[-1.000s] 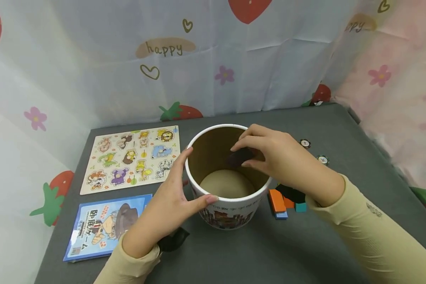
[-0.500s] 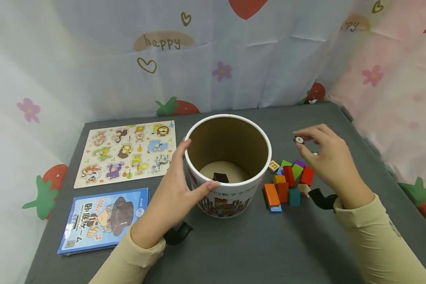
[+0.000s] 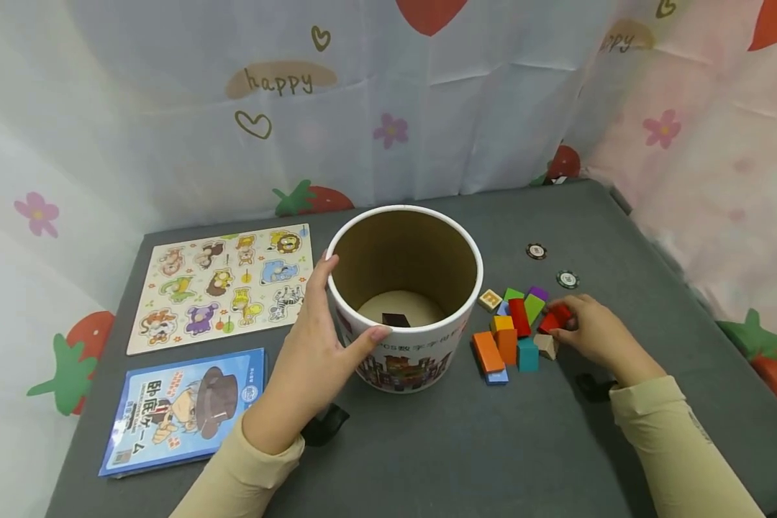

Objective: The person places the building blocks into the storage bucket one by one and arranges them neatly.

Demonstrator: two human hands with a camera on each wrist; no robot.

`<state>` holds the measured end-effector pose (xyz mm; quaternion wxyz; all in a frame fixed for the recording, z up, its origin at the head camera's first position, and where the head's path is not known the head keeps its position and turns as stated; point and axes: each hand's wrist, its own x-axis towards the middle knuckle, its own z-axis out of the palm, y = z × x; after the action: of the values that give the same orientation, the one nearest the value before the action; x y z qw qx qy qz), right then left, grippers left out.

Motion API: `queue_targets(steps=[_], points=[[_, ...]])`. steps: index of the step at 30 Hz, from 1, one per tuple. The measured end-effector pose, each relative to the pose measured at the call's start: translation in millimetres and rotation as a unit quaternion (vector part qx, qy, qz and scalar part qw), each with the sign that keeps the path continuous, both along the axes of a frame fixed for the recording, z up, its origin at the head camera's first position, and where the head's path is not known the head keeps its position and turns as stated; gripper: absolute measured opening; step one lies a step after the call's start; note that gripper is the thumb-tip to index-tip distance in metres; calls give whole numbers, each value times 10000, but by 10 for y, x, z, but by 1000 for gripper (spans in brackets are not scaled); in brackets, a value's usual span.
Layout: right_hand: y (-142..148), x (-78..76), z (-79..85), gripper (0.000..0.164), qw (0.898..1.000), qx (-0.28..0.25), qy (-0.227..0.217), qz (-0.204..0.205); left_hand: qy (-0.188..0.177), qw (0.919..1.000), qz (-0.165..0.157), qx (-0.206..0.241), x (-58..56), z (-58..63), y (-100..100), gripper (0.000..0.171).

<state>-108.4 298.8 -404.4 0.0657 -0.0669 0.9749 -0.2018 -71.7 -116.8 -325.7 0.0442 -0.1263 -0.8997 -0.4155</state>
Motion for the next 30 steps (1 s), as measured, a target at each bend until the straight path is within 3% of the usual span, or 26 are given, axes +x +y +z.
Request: queue_targets(steps=[7, 9, 12, 14, 16, 18, 20, 23, 26, 30], points=[[-23, 37, 47, 35, 9997, -159, -170, 69, 105, 9999, 49, -112, -5, 12, -50, 100], [-55, 84, 160, 32, 9996, -269, -67, -94, 128, 9999, 48, -96, -2, 9, -54, 100], [-189, 178, 491, 27, 9965, -456, 629, -302, 125, 9999, 14, -65, 1, 1, -42, 100], [-356, 233, 790, 27, 9874, -686, 1376, -363, 118, 9999, 12, -74, 4, -8, -35, 100], [-569, 260, 1099, 30, 9694, -916, 2272, -151, 163, 9998, 20, -91, 5, -12, -27, 100], [-814, 262, 1379, 33, 9477, -1177, 2955, 261, 227, 9997, 40, -97, 11, -10, -23, 100], [-1055, 220, 1577, 37, 9287, -1316, 3340, 929, 277, 9995, 60, -105, 10, -8, -27, 100], [-1366, 86, 1712, 36, 9196, -1126, 3251, 1895, 322, 9994, 52, -116, 4, -4, -35, 100], [-1575, -80, 1709, 34, 9262, -645, 2677, 2575, 364, 9992, 29, -149, -5, -13, -36, 99], [-1737, -252, 1645, 29, 9324, -48, 1905, 3072, 416, 9990, 8, -144, -2, -37, -16, 99]])
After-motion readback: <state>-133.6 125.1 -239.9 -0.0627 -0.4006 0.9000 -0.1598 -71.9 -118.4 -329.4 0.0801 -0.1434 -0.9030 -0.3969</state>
